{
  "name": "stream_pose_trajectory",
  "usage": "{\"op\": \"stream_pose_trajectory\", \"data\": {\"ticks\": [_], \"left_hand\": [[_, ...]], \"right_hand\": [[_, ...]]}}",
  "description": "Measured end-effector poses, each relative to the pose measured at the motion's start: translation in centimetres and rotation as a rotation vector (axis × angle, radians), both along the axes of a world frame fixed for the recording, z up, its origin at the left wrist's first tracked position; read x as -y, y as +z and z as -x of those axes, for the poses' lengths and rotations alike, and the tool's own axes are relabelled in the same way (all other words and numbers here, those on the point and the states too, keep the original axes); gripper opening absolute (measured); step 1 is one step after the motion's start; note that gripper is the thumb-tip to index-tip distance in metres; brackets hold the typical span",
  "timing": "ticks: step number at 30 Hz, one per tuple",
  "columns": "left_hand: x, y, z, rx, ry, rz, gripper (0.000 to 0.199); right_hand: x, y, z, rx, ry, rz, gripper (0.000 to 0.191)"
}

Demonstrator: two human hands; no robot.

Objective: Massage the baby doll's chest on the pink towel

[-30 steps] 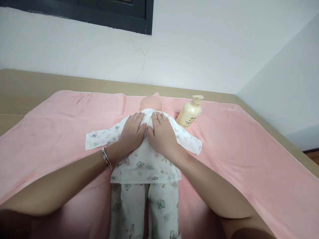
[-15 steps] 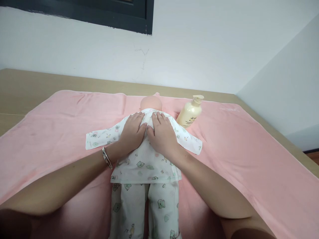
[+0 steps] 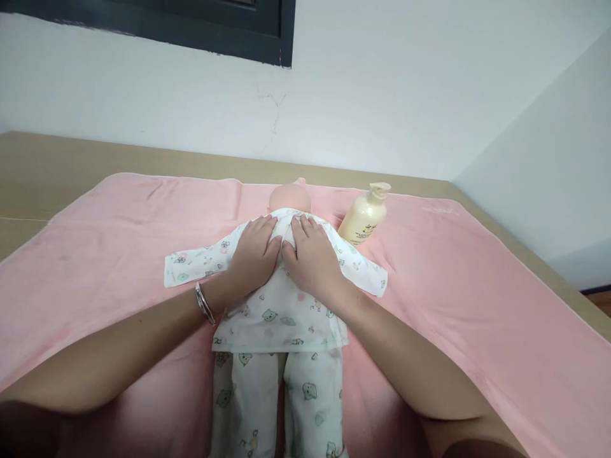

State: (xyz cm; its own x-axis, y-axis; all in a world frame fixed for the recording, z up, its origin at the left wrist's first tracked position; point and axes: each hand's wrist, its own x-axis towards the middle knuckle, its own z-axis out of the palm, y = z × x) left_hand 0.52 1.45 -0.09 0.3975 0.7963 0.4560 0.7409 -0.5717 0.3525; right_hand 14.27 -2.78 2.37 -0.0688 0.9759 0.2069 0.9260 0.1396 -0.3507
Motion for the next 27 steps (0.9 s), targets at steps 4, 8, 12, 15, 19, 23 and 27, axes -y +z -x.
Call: {"op": "stream_pose_trajectory", "data": {"ticks": [4,8,12,15,19,23,27], "left_hand": [[1.1,-0.2,-0.2,0.007,0.015,-0.028,0.047],[2.1,-0.3,-0.2,-0.003,-0.002,-0.060,0.050],[0.8,-0.2,0.3,-0.071,-0.076,-0.091,0.046],[0.0,-0.1,0.5,-0.097,-0.100,-0.108,0.041],[1.6,0.1,0.0,-0.077,-0.020,-0.089,0.046],[2.5,0.7,-0.1,-0.089,-0.033,-0.050,0.049],[0.6,1.1,0.5,-0.108,-0.153,-0.027,0.045]], "right_hand": [[-0.4,0.3,-0.5,-0.017,0.001,0.035,0.062],[-0.7,0.3,-0.8,-0.012,-0.003,0.067,0.064],[0.3,0.3,0.1,0.069,0.001,0.047,0.062],[1.2,0.6,0.6,0.128,0.035,0.028,0.059],[0.6,1.1,0.0,0.088,0.039,0.048,0.055],[-0.1,1.0,-0.4,0.077,0.032,0.027,0.051],[1.6,0.9,0.7,0.175,0.059,-0.008,0.057]]}}
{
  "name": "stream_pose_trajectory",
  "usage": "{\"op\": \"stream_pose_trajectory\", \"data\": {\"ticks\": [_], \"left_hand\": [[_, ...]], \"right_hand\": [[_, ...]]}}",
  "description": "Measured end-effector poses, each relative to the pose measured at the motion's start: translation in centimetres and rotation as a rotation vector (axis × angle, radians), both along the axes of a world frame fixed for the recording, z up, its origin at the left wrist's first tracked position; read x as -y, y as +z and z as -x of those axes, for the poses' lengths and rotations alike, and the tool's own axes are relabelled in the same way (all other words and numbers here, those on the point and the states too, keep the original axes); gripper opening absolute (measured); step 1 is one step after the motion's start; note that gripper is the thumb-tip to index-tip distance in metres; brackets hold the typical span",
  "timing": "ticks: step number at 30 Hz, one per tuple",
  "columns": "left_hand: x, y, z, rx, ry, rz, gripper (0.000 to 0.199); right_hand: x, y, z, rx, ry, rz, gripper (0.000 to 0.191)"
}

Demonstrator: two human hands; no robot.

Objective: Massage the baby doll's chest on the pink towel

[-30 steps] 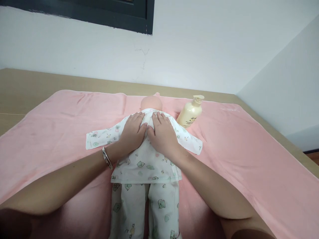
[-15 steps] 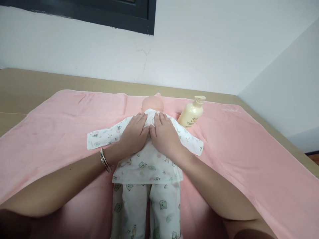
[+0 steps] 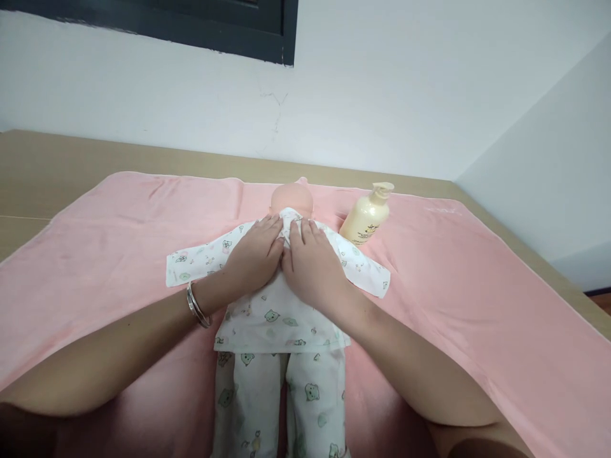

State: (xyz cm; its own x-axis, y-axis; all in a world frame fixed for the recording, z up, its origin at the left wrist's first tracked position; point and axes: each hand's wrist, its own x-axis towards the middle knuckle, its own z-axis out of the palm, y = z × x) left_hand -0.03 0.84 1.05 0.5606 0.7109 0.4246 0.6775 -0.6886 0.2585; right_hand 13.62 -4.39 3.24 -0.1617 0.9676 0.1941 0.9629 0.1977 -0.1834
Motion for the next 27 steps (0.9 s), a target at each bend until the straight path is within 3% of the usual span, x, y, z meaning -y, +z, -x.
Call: {"op": "stream_pose_trajectory", "data": {"ticks": [3,7,10,15,19,23,27], "left_hand": [[-0.5,-0.1,0.1,0.003,-0.010,-0.012,0.045],[1.9,-0.2,-0.5,-0.009,0.086,0.003,0.050],[3.3,0.0,-0.7,-0.002,0.080,0.044,0.053],[1.2,0.0,-0.4,0.042,0.012,0.095,0.050],[-0.8,-0.7,-0.2,0.127,0.060,0.073,0.045],[-0.7,-1.0,-0.3,0.098,0.075,0.024,0.044],[0.6,-0.8,-0.4,0.050,0.067,-0.058,0.046]], "right_hand": [[0.8,0.1,0.3,0.021,0.036,-0.019,0.058],[-1.0,0.2,-0.9,-0.094,0.036,0.042,0.048],[-2.2,0.0,-1.6,-0.151,0.006,0.022,0.044],[-0.9,-0.4,-0.6,-0.049,0.007,-0.038,0.049],[1.1,-0.3,0.9,0.067,0.009,-0.078,0.053],[1.1,-0.1,1.0,0.049,0.005,-0.083,0.054],[-1.1,0.3,-1.0,-0.055,0.051,-0.004,0.050]]}}
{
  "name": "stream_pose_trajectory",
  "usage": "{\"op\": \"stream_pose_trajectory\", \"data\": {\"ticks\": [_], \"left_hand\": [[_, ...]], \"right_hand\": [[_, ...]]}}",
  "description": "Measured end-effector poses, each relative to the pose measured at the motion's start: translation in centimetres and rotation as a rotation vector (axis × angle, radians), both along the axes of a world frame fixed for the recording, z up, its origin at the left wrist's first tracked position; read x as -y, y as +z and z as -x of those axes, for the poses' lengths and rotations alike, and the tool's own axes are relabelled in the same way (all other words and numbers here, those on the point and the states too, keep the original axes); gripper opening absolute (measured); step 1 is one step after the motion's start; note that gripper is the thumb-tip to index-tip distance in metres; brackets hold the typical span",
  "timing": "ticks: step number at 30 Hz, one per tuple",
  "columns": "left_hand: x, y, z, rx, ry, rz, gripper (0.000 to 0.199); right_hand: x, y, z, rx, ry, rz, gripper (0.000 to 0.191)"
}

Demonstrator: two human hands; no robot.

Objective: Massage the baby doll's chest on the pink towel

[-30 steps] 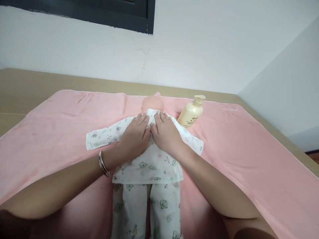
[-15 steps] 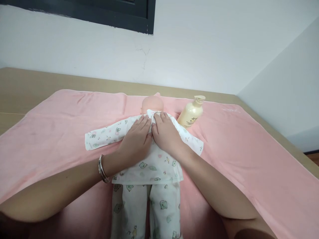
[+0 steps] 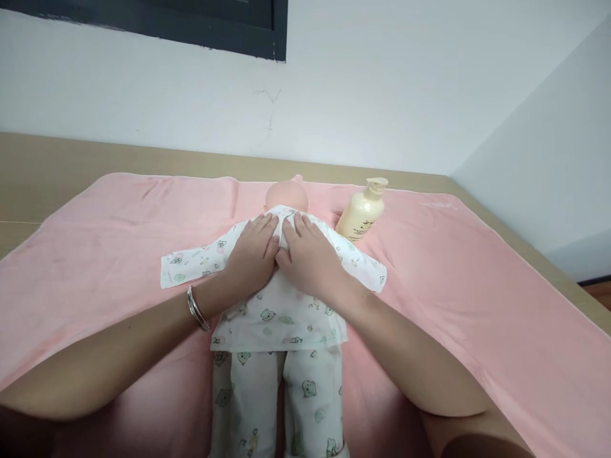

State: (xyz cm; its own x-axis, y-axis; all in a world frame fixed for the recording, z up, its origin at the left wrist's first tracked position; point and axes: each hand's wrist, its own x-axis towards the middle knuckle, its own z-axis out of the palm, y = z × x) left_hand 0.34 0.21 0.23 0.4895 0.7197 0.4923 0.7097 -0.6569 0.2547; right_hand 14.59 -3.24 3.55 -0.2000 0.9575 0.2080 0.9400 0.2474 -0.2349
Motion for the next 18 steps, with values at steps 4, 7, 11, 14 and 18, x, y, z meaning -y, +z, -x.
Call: {"op": "stream_pose_trajectory", "data": {"ticks": [4,7,11,14,18], "left_hand": [[1.2,0.6,0.0,-0.055,-0.005,-0.042,0.047],[0.4,1.1,0.3,-0.082,-0.075,-0.038,0.042],[-1.5,1.4,0.8,-0.092,-0.115,0.030,0.036],[-1.0,1.2,0.6,-0.142,-0.088,0.007,0.039],[1.4,0.9,0.0,-0.113,-0.002,-0.103,0.044]], "right_hand": [[-1.6,0.0,-1.6,-0.088,-0.060,0.067,0.048],[-0.7,-0.4,-0.7,0.024,-0.099,0.012,0.053],[1.8,-0.5,1.2,0.137,-0.012,-0.104,0.056],[1.7,0.0,1.2,0.079,-0.002,-0.082,0.052],[-0.7,0.2,-0.4,-0.040,-0.093,0.025,0.047]]}}
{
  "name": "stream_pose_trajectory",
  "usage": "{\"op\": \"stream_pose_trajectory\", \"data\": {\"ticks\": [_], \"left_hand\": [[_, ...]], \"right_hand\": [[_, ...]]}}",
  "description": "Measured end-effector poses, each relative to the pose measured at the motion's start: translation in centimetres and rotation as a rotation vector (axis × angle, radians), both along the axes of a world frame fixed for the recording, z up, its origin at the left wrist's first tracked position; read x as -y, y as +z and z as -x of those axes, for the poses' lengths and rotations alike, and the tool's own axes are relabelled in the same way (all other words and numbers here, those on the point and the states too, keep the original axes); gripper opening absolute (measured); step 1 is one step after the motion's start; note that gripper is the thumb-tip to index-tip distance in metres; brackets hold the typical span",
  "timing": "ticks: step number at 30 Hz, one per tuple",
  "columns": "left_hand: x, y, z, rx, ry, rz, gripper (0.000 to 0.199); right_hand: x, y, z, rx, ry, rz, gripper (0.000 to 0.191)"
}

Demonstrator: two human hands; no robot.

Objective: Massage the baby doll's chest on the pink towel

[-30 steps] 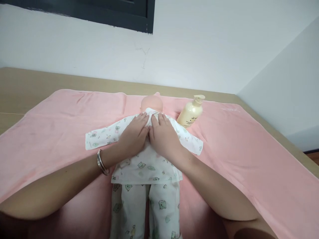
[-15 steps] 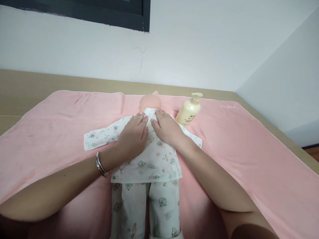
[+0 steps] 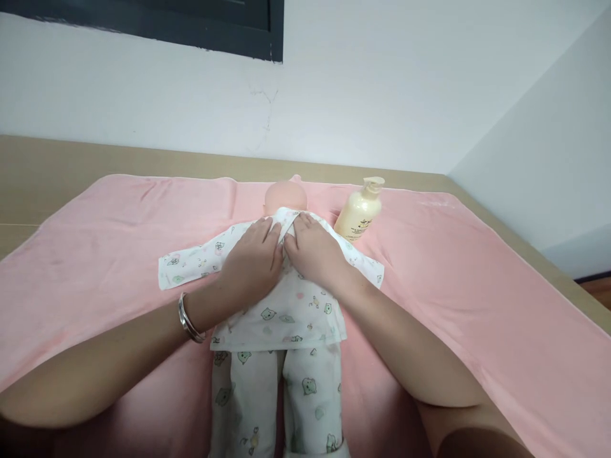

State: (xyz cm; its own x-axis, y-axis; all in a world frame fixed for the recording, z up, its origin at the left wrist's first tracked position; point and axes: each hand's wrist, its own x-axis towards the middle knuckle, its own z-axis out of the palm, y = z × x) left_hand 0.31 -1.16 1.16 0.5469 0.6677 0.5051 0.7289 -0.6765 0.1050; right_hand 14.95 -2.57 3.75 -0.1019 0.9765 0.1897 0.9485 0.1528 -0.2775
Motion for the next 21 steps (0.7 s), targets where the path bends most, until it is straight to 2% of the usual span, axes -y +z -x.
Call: {"op": "stream_pose_trajectory", "data": {"ticks": [2,4,7,10,12,16,21], "left_hand": [[0.3,0.0,0.0,0.011,0.002,-0.015,0.045],[-0.4,0.0,0.3,-0.001,-0.038,-0.001,0.042],[-2.5,-0.2,0.9,-0.063,-0.090,0.034,0.039],[-3.6,-0.4,1.1,-0.119,-0.062,0.044,0.040],[-3.2,-0.6,0.9,-0.098,-0.031,0.033,0.039],[-1.3,-0.9,0.2,0.036,0.051,0.024,0.042],[-0.4,-1.2,0.0,0.107,0.049,0.081,0.048]], "right_hand": [[-0.6,-0.2,-0.3,0.003,-0.013,-0.002,0.048],[-0.3,-0.6,0.0,0.053,0.011,-0.028,0.051],[1.6,-0.8,1.2,0.133,0.036,-0.074,0.055],[3.1,-0.5,2.1,0.149,0.058,-0.092,0.055],[3.0,-0.3,2.1,0.102,0.065,-0.054,0.054],[0.9,-0.4,1.1,-0.043,-0.002,0.035,0.055],[-0.3,-1.0,0.5,-0.067,-0.028,0.003,0.058]]}}
